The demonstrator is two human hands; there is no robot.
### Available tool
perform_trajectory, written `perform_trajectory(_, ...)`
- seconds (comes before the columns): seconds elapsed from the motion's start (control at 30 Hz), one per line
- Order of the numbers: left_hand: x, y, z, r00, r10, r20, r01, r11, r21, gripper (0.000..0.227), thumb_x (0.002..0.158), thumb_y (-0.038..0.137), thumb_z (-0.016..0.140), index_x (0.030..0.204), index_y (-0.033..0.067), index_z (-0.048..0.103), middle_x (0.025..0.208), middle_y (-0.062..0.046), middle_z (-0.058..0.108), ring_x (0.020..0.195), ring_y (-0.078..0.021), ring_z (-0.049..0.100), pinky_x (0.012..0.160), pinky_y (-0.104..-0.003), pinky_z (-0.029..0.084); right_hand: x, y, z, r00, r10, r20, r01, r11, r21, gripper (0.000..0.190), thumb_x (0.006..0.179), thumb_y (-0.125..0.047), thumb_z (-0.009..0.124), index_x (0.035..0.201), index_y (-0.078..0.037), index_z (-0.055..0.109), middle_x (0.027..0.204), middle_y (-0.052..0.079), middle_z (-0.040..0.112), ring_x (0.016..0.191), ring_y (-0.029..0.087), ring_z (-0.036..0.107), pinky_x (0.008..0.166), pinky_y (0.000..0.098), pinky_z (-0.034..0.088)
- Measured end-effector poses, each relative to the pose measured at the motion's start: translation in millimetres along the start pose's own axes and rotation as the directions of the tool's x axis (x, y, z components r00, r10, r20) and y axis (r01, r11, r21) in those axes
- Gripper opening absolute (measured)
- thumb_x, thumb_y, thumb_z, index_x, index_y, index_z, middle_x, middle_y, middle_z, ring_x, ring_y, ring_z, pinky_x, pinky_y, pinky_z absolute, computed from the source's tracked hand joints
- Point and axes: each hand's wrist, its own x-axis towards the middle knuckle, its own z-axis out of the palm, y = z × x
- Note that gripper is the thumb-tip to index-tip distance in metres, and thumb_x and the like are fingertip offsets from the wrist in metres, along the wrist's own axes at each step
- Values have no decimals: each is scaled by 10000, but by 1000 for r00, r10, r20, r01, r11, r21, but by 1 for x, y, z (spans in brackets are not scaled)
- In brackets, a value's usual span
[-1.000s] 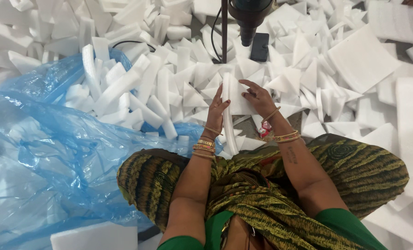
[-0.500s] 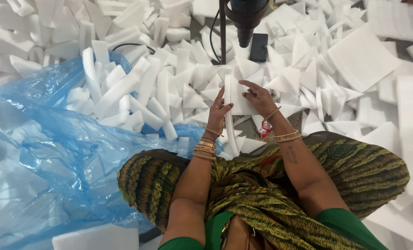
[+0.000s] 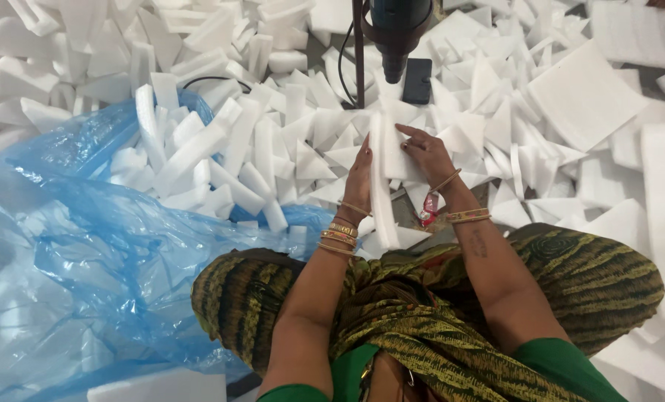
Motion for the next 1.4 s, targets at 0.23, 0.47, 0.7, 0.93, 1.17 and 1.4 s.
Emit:
perform_trajectory(0.23,75,-31,21,985,-170,-28,120,793,-598,527,1131,308,399,1600,74,341,1351,-142,562,1087,-249,587,884,-344,509,54,-22,-18,1000,6,5,-7,995,102,448,964,-43,553,1406,-7,612,1154,71,704,975,126,650,889,253,534)
perform_trajectory(0.47,116,-2,14,986,120,-115,-99,980,174,651,884,98,698,1483,21,455,1243,-131,657,1060,-252,690,876,-330,588,104,-52,-32,997,-43,71,25,970,240,476,931,-5,571,1405,36,574,1325,112,673,1102,157,671,968,272,541)
perform_trajectory(0.7,69,28,23,894,441,-83,-332,774,540,752,895,119,738,1540,29,361,1534,-199,468,1303,-329,595,1056,-352,547,44,-84,-24,997,-31,77,20,991,133,444,963,-24,578,1403,26,600,1186,100,710,978,133,663,877,261,547)
perform_trajectory(0.93,25,43,35,839,-538,-80,380,684,-623,568,1062,219,405,1618,115,355,1424,-136,550,1071,-240,558,848,-378,482,-8,-90,-17,999,-23,44,28,993,-117,422,935,-29,670,1357,-39,675,961,27,710,829,76,603,733,225,513)
perform_trajectory(1.17,-13,7,28,941,-266,-208,207,941,-269,497,1111,167,429,1592,50,383,1577,-111,483,1402,-148,469,1150,-277,366,-25,-81,4,997,-9,70,29,957,-290,411,918,-72,703,1327,-115,694,878,4,678,755,73,578,663,246,521)
perform_trajectory(1.4,-27,-11,19,927,-298,-229,239,938,-252,513,1096,171,429,1588,33,379,1521,-131,536,1334,-173,522,1102,-274,405,-31,-70,22,997,-31,71,57,920,-387,438,906,-76,725,1341,-113,694,837,2,614,733,92,513,664,266,493)
